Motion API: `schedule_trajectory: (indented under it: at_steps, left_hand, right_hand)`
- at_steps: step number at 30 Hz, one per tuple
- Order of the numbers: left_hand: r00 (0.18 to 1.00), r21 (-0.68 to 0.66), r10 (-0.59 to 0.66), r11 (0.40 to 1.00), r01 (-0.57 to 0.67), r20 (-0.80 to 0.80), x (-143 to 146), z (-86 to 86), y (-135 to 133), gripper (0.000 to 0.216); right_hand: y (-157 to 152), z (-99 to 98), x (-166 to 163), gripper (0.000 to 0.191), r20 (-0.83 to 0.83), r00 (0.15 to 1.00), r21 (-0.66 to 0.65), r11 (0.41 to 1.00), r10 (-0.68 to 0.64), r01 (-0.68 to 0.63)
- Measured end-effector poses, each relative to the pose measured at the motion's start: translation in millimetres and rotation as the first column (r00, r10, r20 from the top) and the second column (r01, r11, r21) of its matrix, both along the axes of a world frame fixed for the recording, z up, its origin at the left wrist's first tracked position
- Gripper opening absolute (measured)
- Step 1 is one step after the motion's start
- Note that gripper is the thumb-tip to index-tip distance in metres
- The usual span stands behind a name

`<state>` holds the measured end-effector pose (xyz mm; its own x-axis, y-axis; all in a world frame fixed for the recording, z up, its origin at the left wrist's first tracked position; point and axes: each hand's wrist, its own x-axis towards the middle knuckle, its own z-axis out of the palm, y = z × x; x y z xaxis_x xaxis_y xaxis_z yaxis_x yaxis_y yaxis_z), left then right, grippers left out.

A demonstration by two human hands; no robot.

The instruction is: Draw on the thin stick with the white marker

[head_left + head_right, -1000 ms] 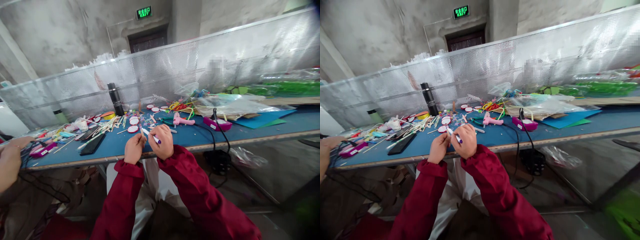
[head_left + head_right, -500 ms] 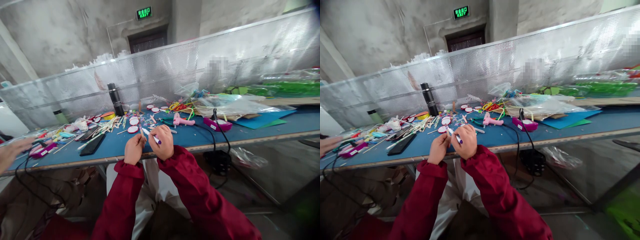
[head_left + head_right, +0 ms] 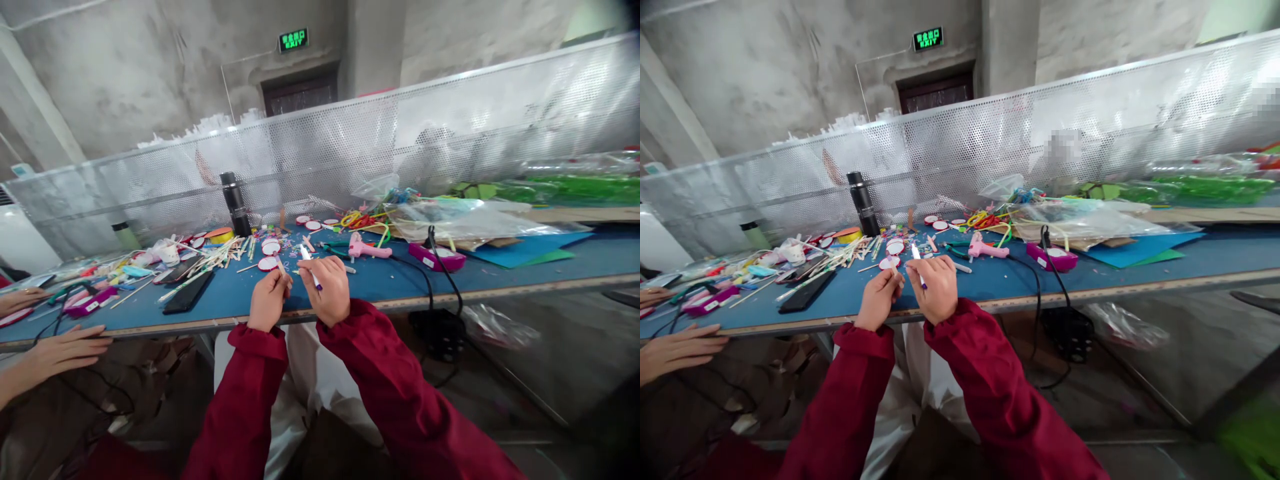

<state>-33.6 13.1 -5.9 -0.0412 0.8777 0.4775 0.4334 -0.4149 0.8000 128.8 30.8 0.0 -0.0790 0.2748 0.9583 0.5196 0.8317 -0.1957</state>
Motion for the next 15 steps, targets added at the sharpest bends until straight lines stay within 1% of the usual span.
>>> schedule_trajectory:
  at_steps: [3, 7, 9, 12, 15]
  left_hand:
    - [1.0, 0.011, 0.001, 1.0, -0.001, -0.004, 0.2, -0.8, -0.4, 0.034]
    - [0.999, 0.037, 0.017, 0.999, -0.016, -0.045, -1.2, -4.2, 1.8, 0.031]
    - [0.999, 0.03, 0.016, 0.999, -0.014, -0.05, -2.0, -5.0, 2.7, 0.026]
    - [0.997, 0.016, 0.025, 1.0, -0.024, -0.068, -2.3, -3.8, 2.3, 0.02]
    - [0.996, 0.028, 0.038, 0.999, -0.036, -0.081, -1.7, -1.2, 0.6, 0.019]
  right_hand:
    - [-1.7, 0.0, -0.1, 0.012, 0.015, 1.0, 0.026, 1.0, -0.016, 0.016]
    - [-6.2, -1.0, 0.1, 0.019, 0.036, 0.999, 0.007, 1.0, -0.001, 0.001]
    - [-7.6, -2.3, -0.1, 0.02, 0.007, 1.0, -0.002, 1.0, 0.018, -0.018]
    - [-8.4, -4.9, -1.1, 0.024, -0.078, 0.997, 0.003, 1.0, 0.018, -0.018]
    - [-9.0, -6.6, -1.7, 0.016, -0.089, 0.996, 0.044, 0.999, -0.01, 0.014]
